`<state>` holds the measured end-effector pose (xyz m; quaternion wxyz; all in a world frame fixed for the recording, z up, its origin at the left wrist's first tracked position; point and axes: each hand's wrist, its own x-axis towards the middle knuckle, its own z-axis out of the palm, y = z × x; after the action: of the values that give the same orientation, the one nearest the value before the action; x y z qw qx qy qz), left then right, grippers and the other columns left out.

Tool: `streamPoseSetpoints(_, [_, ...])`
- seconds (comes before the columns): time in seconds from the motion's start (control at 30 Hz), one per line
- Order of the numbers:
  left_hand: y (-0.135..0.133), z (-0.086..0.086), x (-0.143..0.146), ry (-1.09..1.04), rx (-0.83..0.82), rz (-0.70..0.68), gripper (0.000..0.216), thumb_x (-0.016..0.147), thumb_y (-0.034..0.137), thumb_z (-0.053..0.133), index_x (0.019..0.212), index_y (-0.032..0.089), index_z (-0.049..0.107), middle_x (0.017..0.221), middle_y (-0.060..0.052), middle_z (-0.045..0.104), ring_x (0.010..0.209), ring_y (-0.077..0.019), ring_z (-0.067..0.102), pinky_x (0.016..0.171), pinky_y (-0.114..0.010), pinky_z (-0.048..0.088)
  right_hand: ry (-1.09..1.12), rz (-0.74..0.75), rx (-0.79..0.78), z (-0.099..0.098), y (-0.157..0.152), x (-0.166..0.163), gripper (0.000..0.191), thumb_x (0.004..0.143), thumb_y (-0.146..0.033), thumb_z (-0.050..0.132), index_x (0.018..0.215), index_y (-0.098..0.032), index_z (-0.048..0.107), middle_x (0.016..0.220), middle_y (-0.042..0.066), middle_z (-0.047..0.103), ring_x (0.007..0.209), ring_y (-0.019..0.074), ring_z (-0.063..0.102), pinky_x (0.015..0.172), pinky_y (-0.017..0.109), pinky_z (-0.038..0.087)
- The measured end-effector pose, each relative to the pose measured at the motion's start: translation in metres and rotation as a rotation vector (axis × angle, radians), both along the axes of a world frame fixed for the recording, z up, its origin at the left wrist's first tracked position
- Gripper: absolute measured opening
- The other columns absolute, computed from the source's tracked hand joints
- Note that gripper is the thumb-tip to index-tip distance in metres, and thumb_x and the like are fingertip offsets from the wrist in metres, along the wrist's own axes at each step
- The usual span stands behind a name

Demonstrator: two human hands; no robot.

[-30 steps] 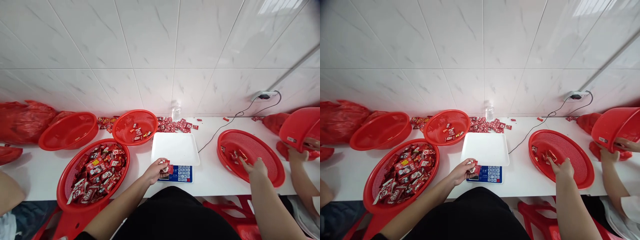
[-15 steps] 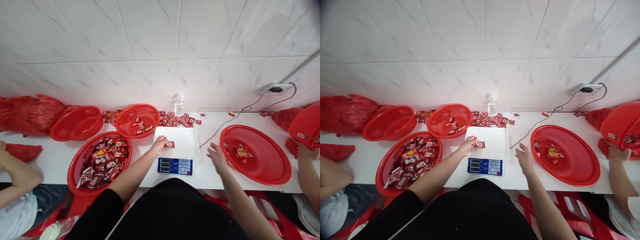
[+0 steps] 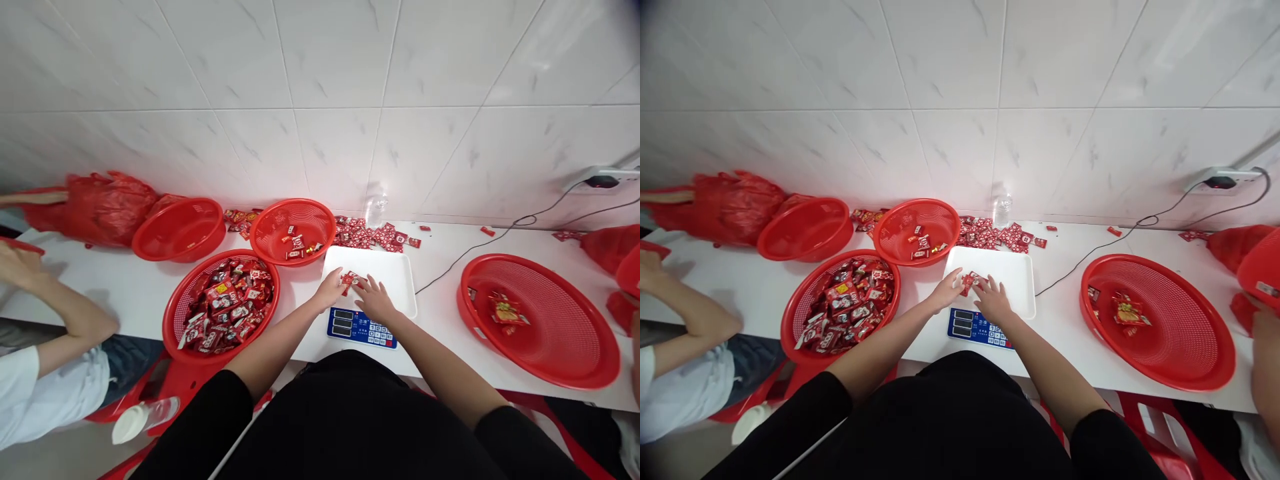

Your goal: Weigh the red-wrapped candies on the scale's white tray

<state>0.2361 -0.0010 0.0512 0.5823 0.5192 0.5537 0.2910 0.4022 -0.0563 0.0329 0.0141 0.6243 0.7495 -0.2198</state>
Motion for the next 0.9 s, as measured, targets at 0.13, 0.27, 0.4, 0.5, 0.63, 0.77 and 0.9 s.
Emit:
streamPoseSetpoints(0.13, [-0.002,0.009,-0.047,0.162,0.251,0.008,0.046,0.080,0.012,0.063,0.125,0.020,0.062,0.139,-0.009,0.055,0.135,-0.0239,0.045,0.117,-0.040,0.031,0.073,-0.139,0.075,-0.016,-0.011,0.009,0.050,0.094,-0.032,0.044,0.143,-0.023,0.049,0.161,0.009,0.032,0.151,0.0357,0.016,0.116,0.063,0.024])
streamPoseSetpoints(0.27, [-0.005,0.011,-0.135,0.596,0.438,0.133,0.045,0.085,0.012,0.057,0.129,0.019,0.059,0.141,-0.011,0.051,0.137,-0.0264,0.041,0.118,-0.043,0.029,0.338,-0.281,0.296,-0.036,-0.045,0.019,0.044,0.093,-0.039,0.044,0.130,-0.023,0.061,0.150,0.010,0.048,0.148,0.0330,0.027,0.115,0.056,0.034])
streamPoseSetpoints(0.4, [-0.018,-0.007,-0.222,0.987,0.275,0.173,0.054,0.086,0.024,0.061,0.138,0.013,0.052,0.141,-0.018,0.049,0.139,-0.0315,0.036,0.116,-0.045,0.028,0.491,-0.368,0.304,-0.041,-0.079,0.016,0.040,0.089,-0.046,0.046,0.117,-0.026,0.068,0.137,0.011,0.058,0.133,0.0323,0.050,0.107,0.053,0.046])
streamPoseSetpoints(0.5, [-0.026,-0.024,-0.252,1.100,0.154,0.065,0.070,0.085,0.037,0.066,0.146,0.012,0.043,0.148,-0.021,0.043,0.143,-0.0353,0.030,0.115,-0.046,0.027,0.533,-0.393,0.252,-0.035,-0.089,0.004,0.038,0.088,-0.048,0.047,0.113,-0.030,0.069,0.135,0.009,0.060,0.126,0.0329,0.057,0.101,0.054,0.051])
streamPoseSetpoints(0.63, [-0.021,-0.033,-0.245,1.220,0.099,-0.003,0.082,0.080,0.049,0.070,0.151,0.025,0.037,0.155,-0.017,0.035,0.146,-0.0426,0.016,0.111,-0.056,0.025,0.564,-0.384,0.224,-0.021,-0.081,-0.016,0.037,0.088,-0.047,0.048,0.113,-0.030,0.069,0.135,0.009,0.060,0.124,0.0329,0.058,0.094,0.050,0.056])
streamPoseSetpoints(0.77, [-0.013,-0.033,-0.230,1.319,0.175,-0.031,0.066,0.084,0.039,0.067,0.145,0.022,0.047,0.150,-0.022,0.040,0.140,-0.0425,0.028,0.108,-0.059,0.026,0.580,-0.358,0.203,-0.011,-0.072,-0.028,0.038,0.088,-0.047,0.048,0.113,-0.029,0.069,0.136,0.009,0.060,0.117,0.0317,0.063,0.085,0.045,0.059])
streamPoseSetpoints(0.9, [-0.010,-0.031,-0.235,1.270,0.240,-0.089,0.043,0.087,0.023,0.059,0.130,0.018,0.060,0.133,-0.020,0.056,0.131,-0.0359,0.042,0.108,-0.049,0.031,0.577,-0.361,0.178,-0.010,-0.076,-0.032,0.038,0.088,-0.048,0.047,0.114,-0.031,0.069,0.136,0.008,0.061,0.116,0.0311,0.064,0.085,0.046,0.058])
